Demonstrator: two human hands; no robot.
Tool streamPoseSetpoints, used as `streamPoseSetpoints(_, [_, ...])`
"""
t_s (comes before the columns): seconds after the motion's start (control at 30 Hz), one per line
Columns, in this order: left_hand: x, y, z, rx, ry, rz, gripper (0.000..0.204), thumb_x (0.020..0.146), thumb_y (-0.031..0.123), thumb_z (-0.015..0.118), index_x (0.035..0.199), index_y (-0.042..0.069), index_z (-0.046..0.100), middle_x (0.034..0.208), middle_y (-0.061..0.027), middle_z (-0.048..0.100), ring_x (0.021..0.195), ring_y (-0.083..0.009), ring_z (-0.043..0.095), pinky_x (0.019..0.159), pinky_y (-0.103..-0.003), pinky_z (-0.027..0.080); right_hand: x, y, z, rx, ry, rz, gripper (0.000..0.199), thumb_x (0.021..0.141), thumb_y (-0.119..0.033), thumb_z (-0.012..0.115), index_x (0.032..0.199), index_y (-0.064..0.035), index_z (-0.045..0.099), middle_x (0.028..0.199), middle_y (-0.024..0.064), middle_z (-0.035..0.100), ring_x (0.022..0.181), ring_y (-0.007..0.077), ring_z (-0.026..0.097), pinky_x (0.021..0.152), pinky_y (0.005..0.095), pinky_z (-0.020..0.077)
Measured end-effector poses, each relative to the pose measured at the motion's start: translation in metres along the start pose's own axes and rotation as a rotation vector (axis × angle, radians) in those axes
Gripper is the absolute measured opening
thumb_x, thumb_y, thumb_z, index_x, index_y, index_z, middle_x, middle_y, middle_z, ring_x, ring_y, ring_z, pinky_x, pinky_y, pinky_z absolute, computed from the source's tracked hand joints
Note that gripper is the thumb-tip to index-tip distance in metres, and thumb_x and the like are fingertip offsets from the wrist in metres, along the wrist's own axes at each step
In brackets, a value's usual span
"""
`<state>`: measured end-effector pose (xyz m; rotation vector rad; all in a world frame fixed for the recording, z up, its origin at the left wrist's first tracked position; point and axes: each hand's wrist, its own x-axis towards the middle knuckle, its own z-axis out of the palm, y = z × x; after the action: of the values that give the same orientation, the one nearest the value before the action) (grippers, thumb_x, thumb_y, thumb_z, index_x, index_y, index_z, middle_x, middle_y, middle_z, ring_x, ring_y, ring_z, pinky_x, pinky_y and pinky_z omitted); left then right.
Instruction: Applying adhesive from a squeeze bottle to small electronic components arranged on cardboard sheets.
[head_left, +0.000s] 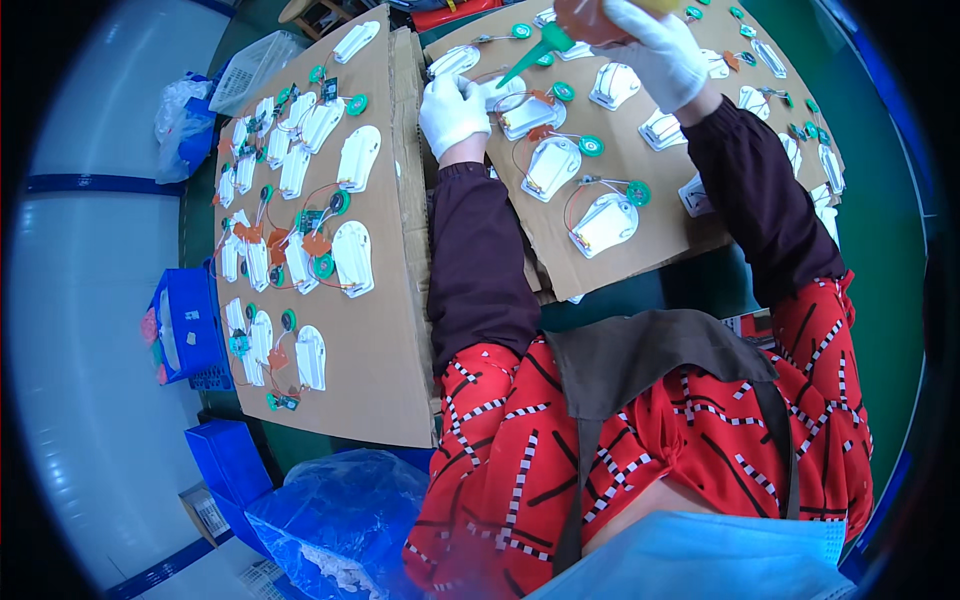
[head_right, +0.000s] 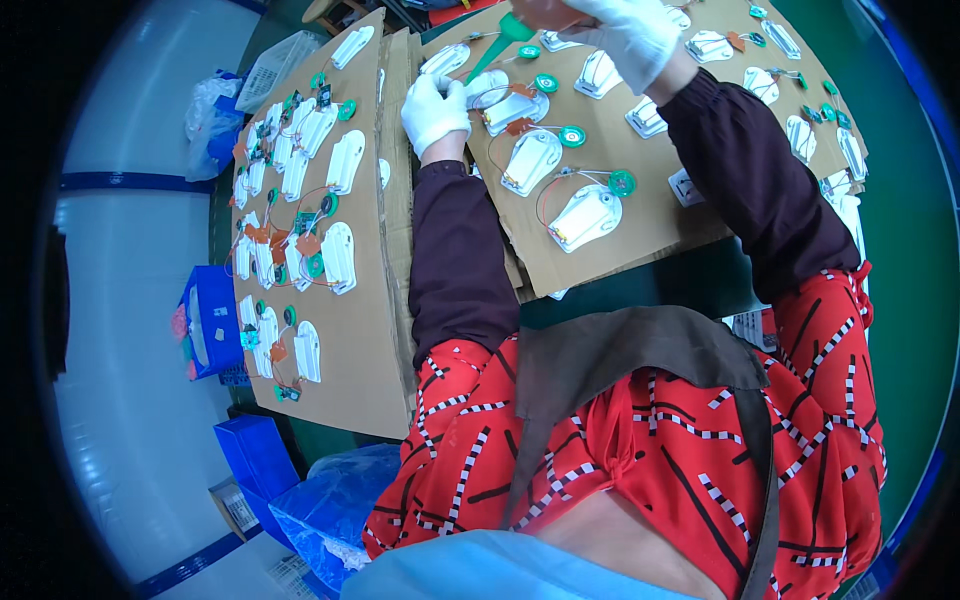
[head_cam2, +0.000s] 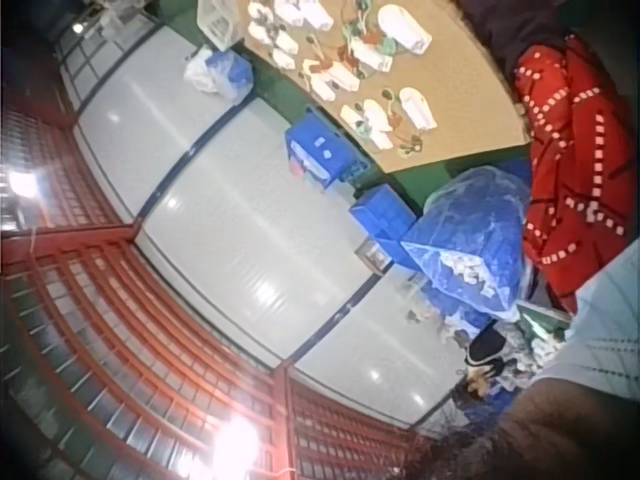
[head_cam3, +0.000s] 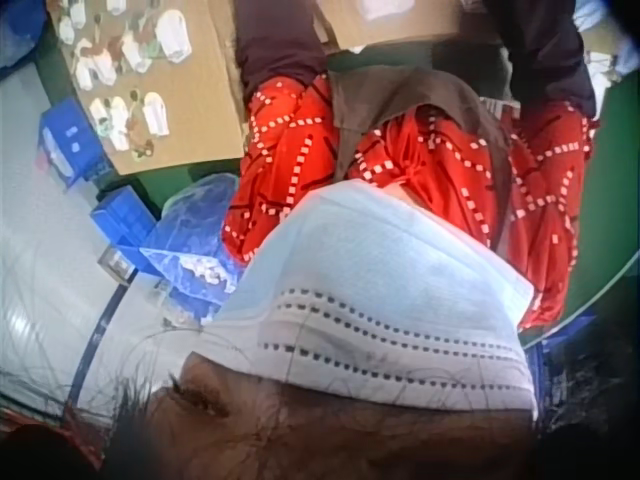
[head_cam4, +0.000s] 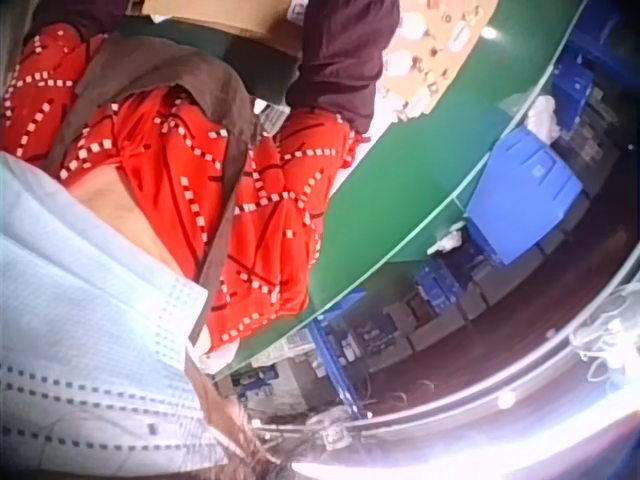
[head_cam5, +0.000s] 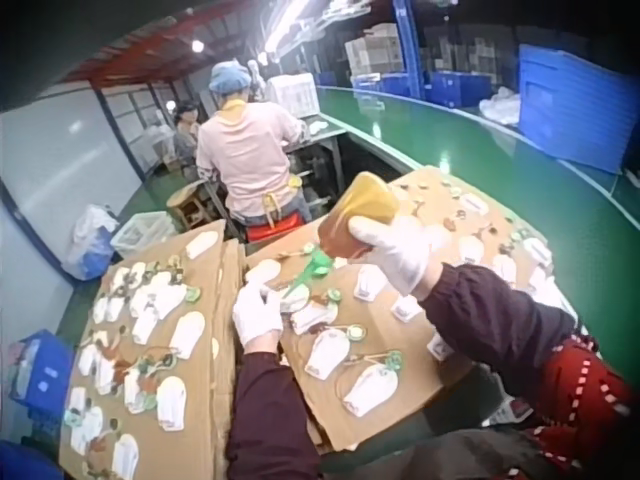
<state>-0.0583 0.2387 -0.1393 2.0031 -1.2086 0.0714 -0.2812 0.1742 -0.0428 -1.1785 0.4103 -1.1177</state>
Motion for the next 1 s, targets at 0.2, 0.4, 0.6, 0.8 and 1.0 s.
streamPoseSetpoints(0.2, [0.004, -0.008, 0.000, -0.198, 0.020, -0.133, 0.017, 0.077, 0.017, 0.067, 0.087, 0.003, 0.071, 0.083, -0.0201, 0.068, 0.075, -0.0335, 0.066, 0.073, -0.042, 0.052, 0.019, 0.013, 0.024, -0.355, 0.020, -0.118, 0.042, 0.080, -0.020, 0.075, 0.116, -0.0027, 0.061, 0.098, 0.0064, 0.067, 0.081, 0.0132, 0.064, 0.071, 0.0265, 0.0525])
streamPoseSetpoints(0.4, [0.006, -0.003, -0.014, -0.760, -0.228, -0.541, 0.019, 0.082, 0.010, 0.069, 0.094, -0.005, 0.067, 0.076, -0.0089, 0.066, 0.057, -0.0136, 0.059, 0.051, -0.028, 0.047, 0.025, 0.020, 0.029, -0.496, -0.023, 0.086, 0.054, 0.073, -0.015, 0.080, 0.121, -0.0032, 0.058, 0.106, 0.0060, 0.066, 0.096, 0.0130, 0.061, 0.083, 0.0296, 0.0510])
streamPoseSetpoints(0.6, [-0.003, 0.009, -0.012, -0.822, -0.114, -0.571, 0.016, 0.084, 0.009, 0.069, 0.092, -0.004, 0.065, 0.075, -0.0079, 0.065, 0.058, -0.0135, 0.060, 0.051, -0.027, 0.048, 0.021, 0.025, 0.036, -0.333, -0.114, -0.072, 0.066, 0.067, -0.008, 0.084, 0.126, -0.0035, 0.053, 0.113, 0.0061, 0.064, 0.102, 0.0138, 0.060, 0.090, 0.0303, 0.0490])
streamPoseSetpoints(0.8, [-0.008, 0.014, -0.006, -0.763, -0.069, -0.555, 0.016, 0.083, 0.010, 0.070, 0.092, -0.003, 0.066, 0.076, -0.0085, 0.067, 0.061, -0.0128, 0.062, 0.052, -0.025, 0.047, 0.021, 0.038, 0.032, -0.334, -0.131, -0.149, 0.074, 0.064, -0.008, 0.087, 0.128, -0.0038, 0.050, 0.118, 0.0064, 0.061, 0.107, 0.0146, 0.058, 0.094, 0.0312, 0.0472])
streamPoseSetpoints(1.0, [-0.009, 0.015, -0.005, -0.720, -0.088, -0.546, 0.017, 0.083, 0.011, 0.071, 0.092, -0.002, 0.067, 0.078, -0.0083, 0.067, 0.062, -0.0127, 0.062, 0.052, -0.025, 0.047, 0.017, 0.031, 0.036, -0.460, -0.178, -0.211, 0.073, 0.061, -0.010, 0.088, 0.124, -0.0033, 0.053, 0.112, 0.0065, 0.064, 0.104, 0.0146, 0.060, 0.093, 0.0312, 0.0474])
